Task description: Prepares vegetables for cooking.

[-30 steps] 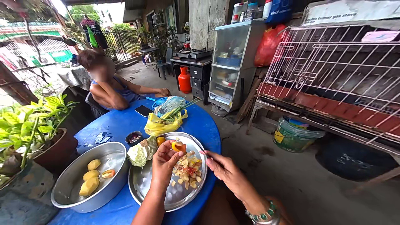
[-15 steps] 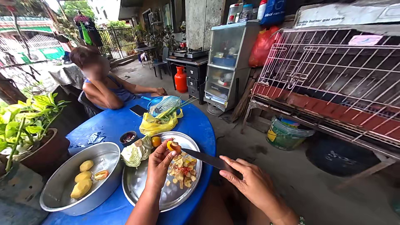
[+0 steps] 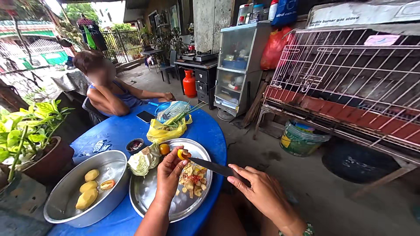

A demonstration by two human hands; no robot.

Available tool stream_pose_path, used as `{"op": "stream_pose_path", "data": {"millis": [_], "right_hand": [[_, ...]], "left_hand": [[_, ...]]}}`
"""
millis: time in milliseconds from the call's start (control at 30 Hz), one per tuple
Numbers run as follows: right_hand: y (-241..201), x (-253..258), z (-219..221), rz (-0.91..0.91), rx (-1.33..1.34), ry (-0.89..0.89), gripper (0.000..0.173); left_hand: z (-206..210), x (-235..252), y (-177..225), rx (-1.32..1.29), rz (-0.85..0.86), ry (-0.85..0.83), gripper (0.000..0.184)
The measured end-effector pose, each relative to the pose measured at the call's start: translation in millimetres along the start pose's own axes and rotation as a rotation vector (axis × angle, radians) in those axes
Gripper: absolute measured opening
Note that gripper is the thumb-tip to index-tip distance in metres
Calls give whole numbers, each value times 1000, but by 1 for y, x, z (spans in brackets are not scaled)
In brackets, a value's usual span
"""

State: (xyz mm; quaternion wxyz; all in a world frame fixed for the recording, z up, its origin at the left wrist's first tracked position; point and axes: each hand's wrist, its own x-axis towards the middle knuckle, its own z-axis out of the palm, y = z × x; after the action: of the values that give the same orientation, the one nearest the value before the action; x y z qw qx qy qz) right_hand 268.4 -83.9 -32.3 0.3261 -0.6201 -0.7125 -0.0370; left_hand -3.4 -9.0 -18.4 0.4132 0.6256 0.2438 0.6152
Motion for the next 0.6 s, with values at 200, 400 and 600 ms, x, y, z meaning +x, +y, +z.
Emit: {"op": "stream_pose_path", "data": {"millis": [200,400,600], "right_hand": [[-4,0,4,12,-24,45,67],[-5,0,6,5,-48,91,66],[-7,0,7,-1,-84,140,65]], "left_hand": [[2,-2,0,73,-2,-10,40],[3,-2,0,80,-2,-11,39],[2,-1,1,90,5,-19,38]]}}
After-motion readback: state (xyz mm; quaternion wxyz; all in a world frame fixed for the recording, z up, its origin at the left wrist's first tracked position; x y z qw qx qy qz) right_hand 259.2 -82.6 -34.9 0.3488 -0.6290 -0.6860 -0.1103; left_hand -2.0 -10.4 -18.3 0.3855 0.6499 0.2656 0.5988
